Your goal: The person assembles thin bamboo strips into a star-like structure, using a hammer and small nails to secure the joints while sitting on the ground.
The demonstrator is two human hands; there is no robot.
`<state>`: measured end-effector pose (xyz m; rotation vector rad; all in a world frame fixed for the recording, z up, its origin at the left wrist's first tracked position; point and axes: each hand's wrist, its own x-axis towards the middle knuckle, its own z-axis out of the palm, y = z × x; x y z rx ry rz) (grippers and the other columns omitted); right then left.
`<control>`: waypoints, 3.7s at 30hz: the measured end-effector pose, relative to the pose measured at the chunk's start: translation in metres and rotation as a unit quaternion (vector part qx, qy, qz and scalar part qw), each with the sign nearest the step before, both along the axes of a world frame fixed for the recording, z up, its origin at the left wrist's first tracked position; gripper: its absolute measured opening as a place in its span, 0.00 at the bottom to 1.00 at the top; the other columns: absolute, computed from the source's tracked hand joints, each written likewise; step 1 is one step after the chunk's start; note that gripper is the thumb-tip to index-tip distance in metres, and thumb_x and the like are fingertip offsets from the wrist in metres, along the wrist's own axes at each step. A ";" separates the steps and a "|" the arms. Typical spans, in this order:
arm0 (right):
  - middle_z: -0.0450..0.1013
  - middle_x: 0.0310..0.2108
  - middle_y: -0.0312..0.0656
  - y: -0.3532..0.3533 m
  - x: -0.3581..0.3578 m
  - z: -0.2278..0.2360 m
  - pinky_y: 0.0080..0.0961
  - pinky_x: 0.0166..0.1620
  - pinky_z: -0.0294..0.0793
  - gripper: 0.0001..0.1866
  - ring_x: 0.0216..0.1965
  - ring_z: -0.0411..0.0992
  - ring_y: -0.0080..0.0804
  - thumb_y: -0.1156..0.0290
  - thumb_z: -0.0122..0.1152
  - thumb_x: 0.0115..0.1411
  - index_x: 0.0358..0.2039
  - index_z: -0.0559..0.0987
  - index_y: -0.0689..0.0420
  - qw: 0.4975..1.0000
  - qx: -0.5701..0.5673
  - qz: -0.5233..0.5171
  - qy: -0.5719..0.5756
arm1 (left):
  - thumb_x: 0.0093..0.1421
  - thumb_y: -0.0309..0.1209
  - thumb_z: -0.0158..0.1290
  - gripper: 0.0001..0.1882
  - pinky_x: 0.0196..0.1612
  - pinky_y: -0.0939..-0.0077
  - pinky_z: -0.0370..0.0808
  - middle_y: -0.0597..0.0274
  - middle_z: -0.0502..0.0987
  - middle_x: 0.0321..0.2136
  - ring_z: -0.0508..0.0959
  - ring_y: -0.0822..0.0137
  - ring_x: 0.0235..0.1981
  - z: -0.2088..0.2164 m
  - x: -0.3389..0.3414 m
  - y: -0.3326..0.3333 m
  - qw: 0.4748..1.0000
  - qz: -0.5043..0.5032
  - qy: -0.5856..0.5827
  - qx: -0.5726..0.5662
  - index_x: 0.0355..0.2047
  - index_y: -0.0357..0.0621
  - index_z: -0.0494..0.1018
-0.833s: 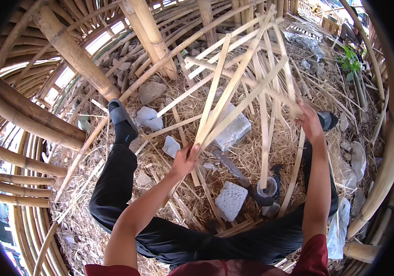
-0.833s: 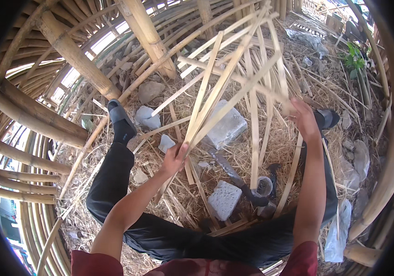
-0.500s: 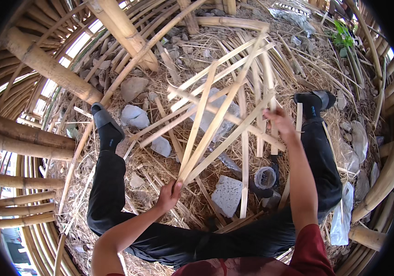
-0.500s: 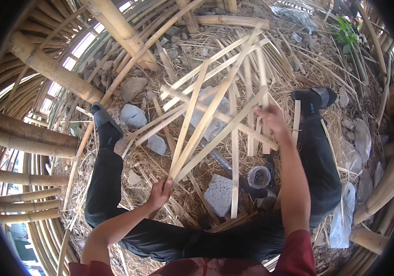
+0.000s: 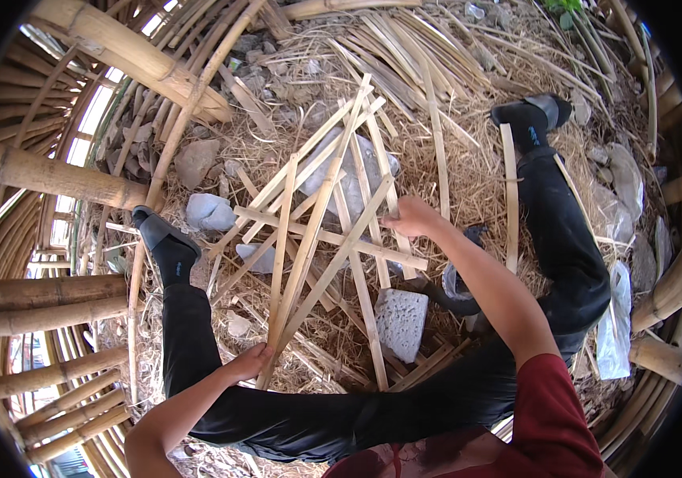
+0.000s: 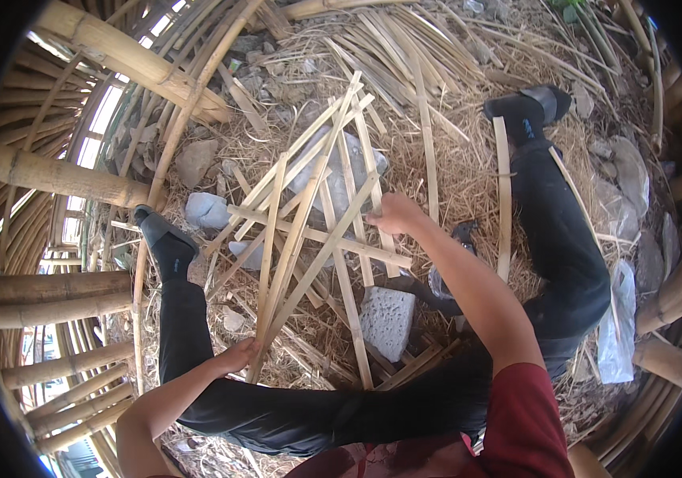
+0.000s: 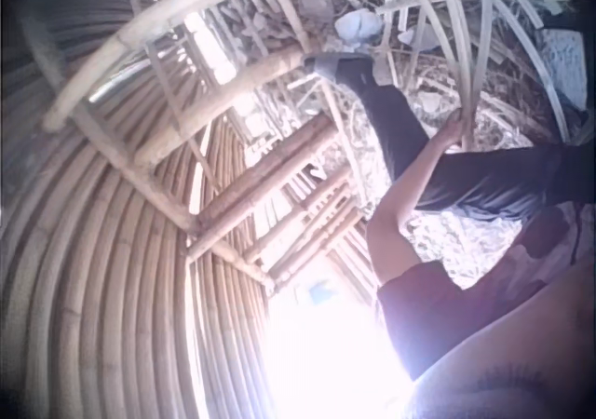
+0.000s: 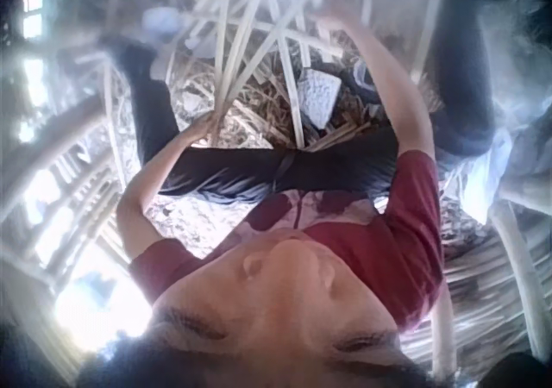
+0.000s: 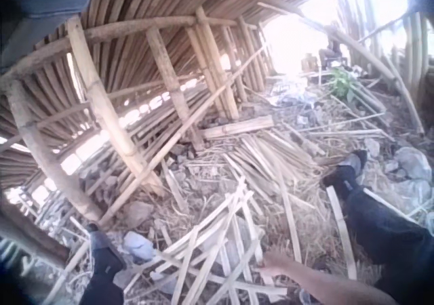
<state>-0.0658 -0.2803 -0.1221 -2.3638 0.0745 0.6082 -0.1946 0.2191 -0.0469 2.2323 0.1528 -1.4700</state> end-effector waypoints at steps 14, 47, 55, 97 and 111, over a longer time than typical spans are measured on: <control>0.78 0.42 0.41 0.035 0.124 0.032 0.37 0.53 0.79 0.17 0.49 0.76 0.43 0.78 0.65 0.54 0.46 0.81 0.52 0.883 -0.081 0.227 -0.402 | 0.74 0.55 0.35 0.34 0.62 0.59 0.68 0.50 0.68 0.63 0.69 0.56 0.63 0.020 0.036 -0.037 0.985 0.036 0.133 0.104 0.69 0.41 0.57; 0.80 0.36 0.46 0.049 0.183 0.046 0.39 0.48 0.81 0.14 0.41 0.79 0.45 0.84 0.63 0.51 0.39 0.84 0.57 0.865 -0.085 0.425 -0.253 | 0.55 0.48 0.66 0.21 0.32 0.63 0.81 0.52 0.81 0.25 0.84 0.55 0.29 -0.038 0.204 -0.239 0.871 -0.089 -0.479 0.060 0.28 0.39 0.82; 0.80 0.34 0.46 0.042 0.184 0.038 0.39 0.47 0.80 0.12 0.40 0.79 0.45 0.85 0.63 0.50 0.35 0.83 0.58 0.861 -0.100 0.431 -0.249 | 0.56 0.46 0.65 0.19 0.32 0.61 0.81 0.51 0.81 0.28 0.84 0.54 0.31 -0.039 0.205 -0.243 0.876 -0.085 -0.471 0.056 0.30 0.40 0.82; 0.71 0.19 0.55 -0.108 -0.157 -0.012 0.42 0.31 0.71 0.26 0.23 0.72 0.55 0.52 0.68 0.60 0.26 0.73 0.66 0.975 -0.080 -0.135 -0.157 | 0.53 0.38 0.66 0.17 0.39 0.62 0.77 0.51 0.78 0.31 0.80 0.51 0.34 -0.080 0.208 -0.260 0.764 0.095 -0.632 -0.086 0.39 0.40 0.84; 0.70 0.27 0.34 -0.101 -0.099 0.032 0.22 0.21 0.68 0.20 0.19 0.68 0.21 0.70 0.68 0.61 0.47 0.68 0.57 0.880 0.197 -0.425 0.083 | 0.56 0.36 0.64 0.14 0.41 0.60 0.77 0.53 0.78 0.33 0.80 0.52 0.36 -0.077 0.205 -0.263 0.781 0.107 -0.606 -0.107 0.40 0.41 0.83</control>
